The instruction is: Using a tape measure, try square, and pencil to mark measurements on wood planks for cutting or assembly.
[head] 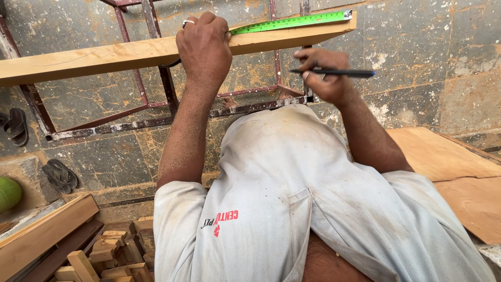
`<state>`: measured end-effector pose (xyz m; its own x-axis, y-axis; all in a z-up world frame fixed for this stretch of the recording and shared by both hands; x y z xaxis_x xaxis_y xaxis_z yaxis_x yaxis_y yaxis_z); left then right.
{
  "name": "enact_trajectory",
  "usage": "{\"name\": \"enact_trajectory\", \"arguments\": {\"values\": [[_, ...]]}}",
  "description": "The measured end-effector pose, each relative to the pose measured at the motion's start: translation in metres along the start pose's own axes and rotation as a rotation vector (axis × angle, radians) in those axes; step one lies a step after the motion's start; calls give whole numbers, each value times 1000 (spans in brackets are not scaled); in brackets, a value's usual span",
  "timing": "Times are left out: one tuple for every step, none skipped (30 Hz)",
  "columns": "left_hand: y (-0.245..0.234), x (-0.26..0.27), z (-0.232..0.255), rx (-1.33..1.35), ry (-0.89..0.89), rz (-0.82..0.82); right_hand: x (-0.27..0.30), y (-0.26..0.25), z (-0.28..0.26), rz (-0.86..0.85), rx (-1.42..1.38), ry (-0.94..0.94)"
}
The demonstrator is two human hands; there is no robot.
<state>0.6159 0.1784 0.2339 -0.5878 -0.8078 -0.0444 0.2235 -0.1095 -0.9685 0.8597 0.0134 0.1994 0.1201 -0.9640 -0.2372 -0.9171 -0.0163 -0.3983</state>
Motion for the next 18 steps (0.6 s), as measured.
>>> {"name": "enact_trajectory", "arguments": {"values": [[1,0,0,2,-4,-13,4,5,-15,-34,33,-1],[2,0,0,4,-7,-27,8,10,-30,-69,65,-2],[1,0,0,1,-13,-23,10,8,-28,-73,64,-8],[1,0,1,4,-10,-21,14,3,-25,-2,67,-7],[0,1,1,7,-7,-18,17,-2,-22,70,68,-8],[-1,2,1,3,-14,-13,19,-13,-8,65,66,-16],[-2,1,2,-7,-7,3,23,-32,7,229,230,41],[-4,1,3,-17,0,19,28,-51,21,394,390,101],[1,0,0,-23,-4,30,9,-62,-12,394,389,87],[6,-1,-3,-11,-18,11,-12,-67,-51,337,676,72],[12,-3,-6,2,-33,-6,-33,-73,-88,273,958,53],[14,-4,-3,-2,-40,8,-24,-80,-72,276,959,36],[19,-7,-6,25,-71,-71,-24,-85,-44,138,844,200],[23,-9,-10,53,-103,-150,-23,-86,-16,-10,722,354],[18,-12,-7,42,-124,-121,-23,-89,-21,-13,723,315],[11,-13,-3,60,-65,-73,-23,-91,-24,-3,710,333],[4,-7,-6,73,-25,-25,-26,-87,-26,-8,689,339],[-2,-4,-7,56,-64,5,-23,-85,-32,-26,684,289]]}}
Point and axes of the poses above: each hand's wrist, its own x-axis away from the middle knuckle, its own y-axis out of the palm, z = x × y, the point moved 5 cm from there along -x, towards the middle knuckle, and after that the axes turned 11 degrees about -z, right-handed, at the moved point
